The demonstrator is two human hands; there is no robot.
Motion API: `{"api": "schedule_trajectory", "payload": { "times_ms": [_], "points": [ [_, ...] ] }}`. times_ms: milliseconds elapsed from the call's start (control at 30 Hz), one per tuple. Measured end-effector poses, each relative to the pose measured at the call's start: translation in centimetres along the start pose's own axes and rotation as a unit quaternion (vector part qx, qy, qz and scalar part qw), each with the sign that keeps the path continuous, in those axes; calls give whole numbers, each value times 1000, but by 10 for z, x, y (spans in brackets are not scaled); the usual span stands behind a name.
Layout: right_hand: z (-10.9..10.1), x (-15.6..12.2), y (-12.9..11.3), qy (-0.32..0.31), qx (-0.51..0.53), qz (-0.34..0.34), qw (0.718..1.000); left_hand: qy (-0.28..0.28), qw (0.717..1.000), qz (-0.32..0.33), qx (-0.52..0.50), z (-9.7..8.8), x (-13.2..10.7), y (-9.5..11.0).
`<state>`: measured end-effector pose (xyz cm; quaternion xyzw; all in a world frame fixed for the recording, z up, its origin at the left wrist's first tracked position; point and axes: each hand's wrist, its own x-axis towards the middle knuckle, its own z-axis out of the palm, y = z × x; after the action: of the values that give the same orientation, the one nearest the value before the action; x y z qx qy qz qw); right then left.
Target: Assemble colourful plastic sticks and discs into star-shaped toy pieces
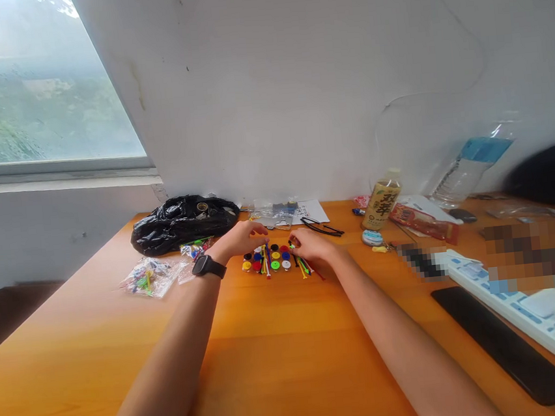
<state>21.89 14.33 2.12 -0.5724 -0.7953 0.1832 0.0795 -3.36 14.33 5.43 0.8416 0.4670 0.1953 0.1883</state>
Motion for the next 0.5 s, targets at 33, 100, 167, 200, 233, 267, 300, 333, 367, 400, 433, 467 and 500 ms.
{"api": "schedule_trajectory", "payload": {
  "times_ms": [33,100,167,200,233,267,300,333,367,400,433,467,500],
  "points": [
    [0,0,-1,2,0,0,1000,-1,1000,-2,1,0,0,0],
    [0,0,-1,3,1,-5,1000,-5,1000,-6,3,0,0,0],
    [-1,-1,-1,0,3,-10,1000,-6,1000,-5,2,1,1,-2],
    [-1,-1,0,-1,3,-11,1000,-7,1000,-4,0,2,1,-4],
    [-1,-1,0,-2,3,-10,1000,-7,1000,-2,-2,3,1,-5],
    [-1,-1,1,-4,4,-9,1000,-8,1000,1,-3,3,2,-6],
    [0,0,2,-5,4,-7,1000,-8,1000,3,-3,3,2,-7],
    [1,1,3,-6,5,-5,1000,-8,1000,5,-2,4,2,-8],
    [1,2,4,-7,7,-3,1000,-9,1000,6,0,4,2,-8],
    [2,3,6,-8,8,-2,1000,-10,1000,7,2,3,3,-7],
    [3,4,7,-9,11,-1,1000,-12,1000,7,4,3,3,-7],
    [3,6,8,-11,14,0,1000,-14,1000,7,4,3,3,-6],
    [3,6,9,-14,17,2,1000,-15,1000,7,4,3,3,-6]
  ]
}}
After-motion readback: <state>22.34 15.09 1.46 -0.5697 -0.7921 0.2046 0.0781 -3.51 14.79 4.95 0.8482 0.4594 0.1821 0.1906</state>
